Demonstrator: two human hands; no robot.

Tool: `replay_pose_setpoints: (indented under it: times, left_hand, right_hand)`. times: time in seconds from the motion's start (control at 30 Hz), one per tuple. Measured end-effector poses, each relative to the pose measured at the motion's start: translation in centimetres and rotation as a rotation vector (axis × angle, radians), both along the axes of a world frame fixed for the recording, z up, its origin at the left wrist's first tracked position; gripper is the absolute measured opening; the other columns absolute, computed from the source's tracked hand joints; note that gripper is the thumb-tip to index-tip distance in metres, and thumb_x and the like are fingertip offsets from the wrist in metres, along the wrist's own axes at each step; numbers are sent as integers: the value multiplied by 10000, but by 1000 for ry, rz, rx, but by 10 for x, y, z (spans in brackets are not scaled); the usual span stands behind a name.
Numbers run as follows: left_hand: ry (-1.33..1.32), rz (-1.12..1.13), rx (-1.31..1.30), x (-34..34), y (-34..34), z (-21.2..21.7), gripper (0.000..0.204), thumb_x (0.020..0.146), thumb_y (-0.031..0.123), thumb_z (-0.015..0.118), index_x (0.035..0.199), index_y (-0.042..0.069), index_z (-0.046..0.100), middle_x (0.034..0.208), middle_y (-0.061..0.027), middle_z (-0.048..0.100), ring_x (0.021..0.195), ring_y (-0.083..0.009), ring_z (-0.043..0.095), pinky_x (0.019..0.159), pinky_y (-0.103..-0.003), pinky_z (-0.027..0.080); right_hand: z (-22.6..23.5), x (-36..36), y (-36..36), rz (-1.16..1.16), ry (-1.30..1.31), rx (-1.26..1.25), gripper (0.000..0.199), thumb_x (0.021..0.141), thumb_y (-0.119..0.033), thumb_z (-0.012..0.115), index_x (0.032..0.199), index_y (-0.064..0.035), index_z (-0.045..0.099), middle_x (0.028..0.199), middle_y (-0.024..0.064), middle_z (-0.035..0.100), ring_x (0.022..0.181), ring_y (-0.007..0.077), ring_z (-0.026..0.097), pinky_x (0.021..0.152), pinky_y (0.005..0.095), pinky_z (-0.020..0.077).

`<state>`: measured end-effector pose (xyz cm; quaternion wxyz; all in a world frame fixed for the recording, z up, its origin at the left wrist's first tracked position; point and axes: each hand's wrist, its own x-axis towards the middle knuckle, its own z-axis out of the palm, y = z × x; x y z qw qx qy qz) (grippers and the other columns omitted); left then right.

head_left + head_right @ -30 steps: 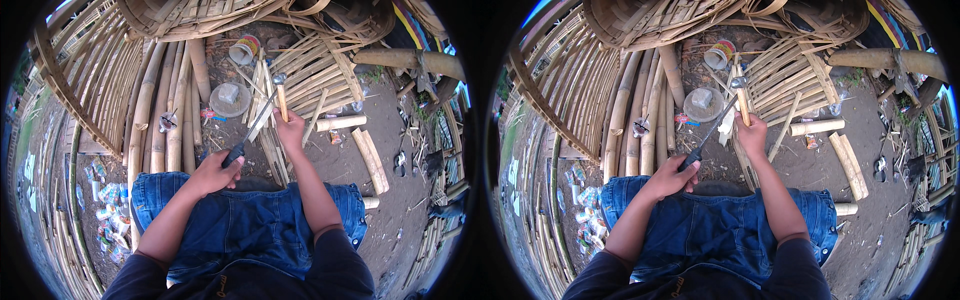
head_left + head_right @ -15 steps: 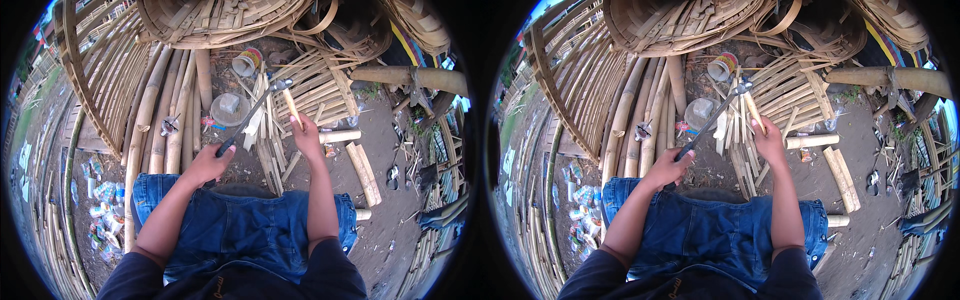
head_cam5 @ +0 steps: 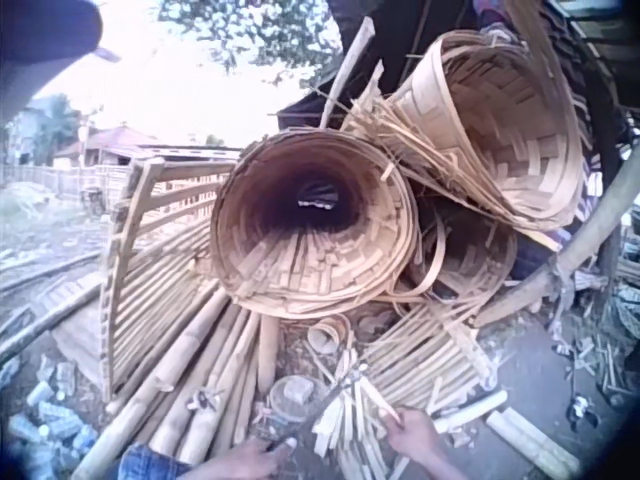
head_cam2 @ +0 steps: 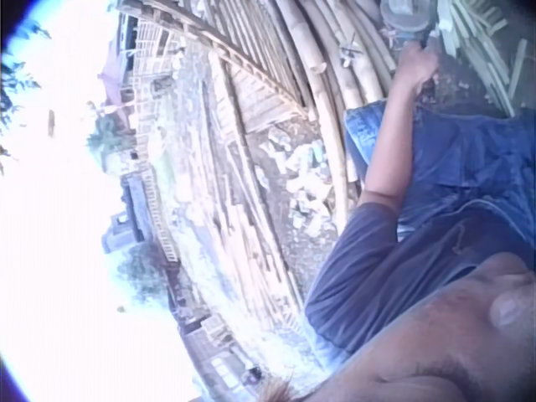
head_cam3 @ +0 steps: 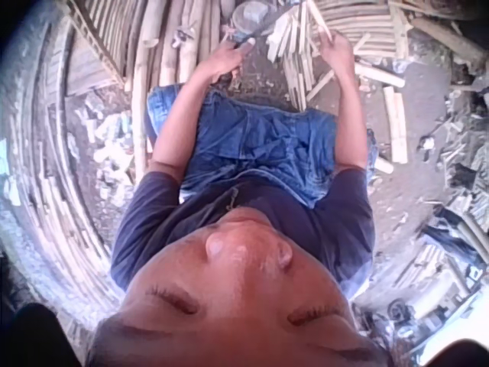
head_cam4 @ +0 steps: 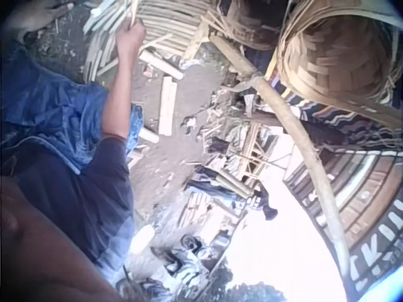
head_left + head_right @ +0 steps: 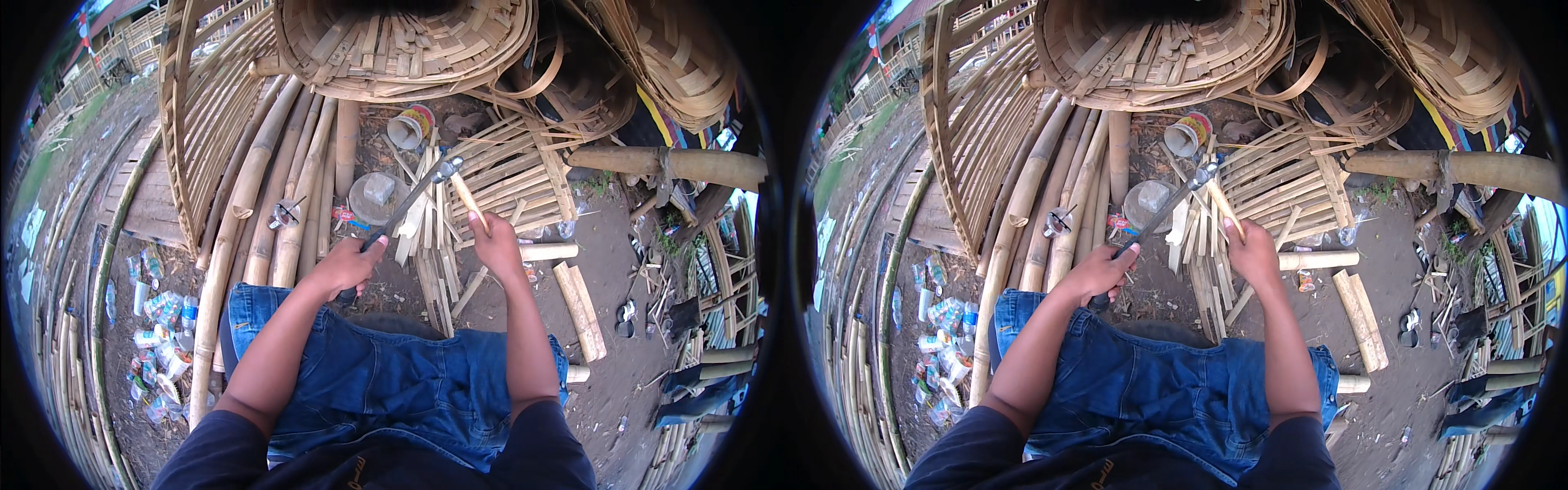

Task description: The person uses a hammer and a blade to work on bamboo pieces, hitting the blade to split or shape the bamboo slats for furniture construction.

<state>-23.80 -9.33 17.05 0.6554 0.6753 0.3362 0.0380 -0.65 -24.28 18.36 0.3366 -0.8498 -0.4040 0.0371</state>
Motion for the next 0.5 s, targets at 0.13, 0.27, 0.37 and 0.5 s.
replay_pose_setpoints:
  times: [0.13, 0.27, 0.37, 0.5]
  left_hand:
    - [0, -23, 72, 1, -2, -4, 472, 944, 452, 499, 771, 14, 511, 543, -17, 448, 403, -110, 441, 392, -291, 392]
    - [-27, -34, 99, 1, -3, -6, 492, 949, 423, 487, 767, -30, 544, 523, -45, 471, 401, -131, 463, 407, -307, 407]
    - [-16, -52, 82, 0, -2, -3, 457, 953, 408, 489, 778, -12, 522, 530, -34, 462, 396, -122, 450, 396, -300, 400]
    - [-22, -54, 133, -2, -6, 3, 423, 957, 393, 493, 790, 5, 505, 536, -22, 452, 386, -111, 432, 386, -294, 394]
  right_hand:
    - [10, -5, 2, 0, -34, -6, 421, 942, -353, 545, 836, 51, 595, 588, 207, 506, 523, 294, 456, 568, 399, 420]
    - [14, -4, 1, -14, -124, -45, 409, 933, -354, 543, 828, 37, 605, 644, 255, 558, 624, 414, 544, 609, 460, 444]
    - [19, -5, 2, -22, -162, -69, 396, 929, -349, 540, 825, 27, 612, 660, 265, 579, 673, 447, 583, 628, 486, 456]
    - [20, -6, 3, 15, -203, -53, 411, 935, -355, 542, 864, 45, 608, 649, 276, 550, 634, 447, 560, 598, 463, 441]
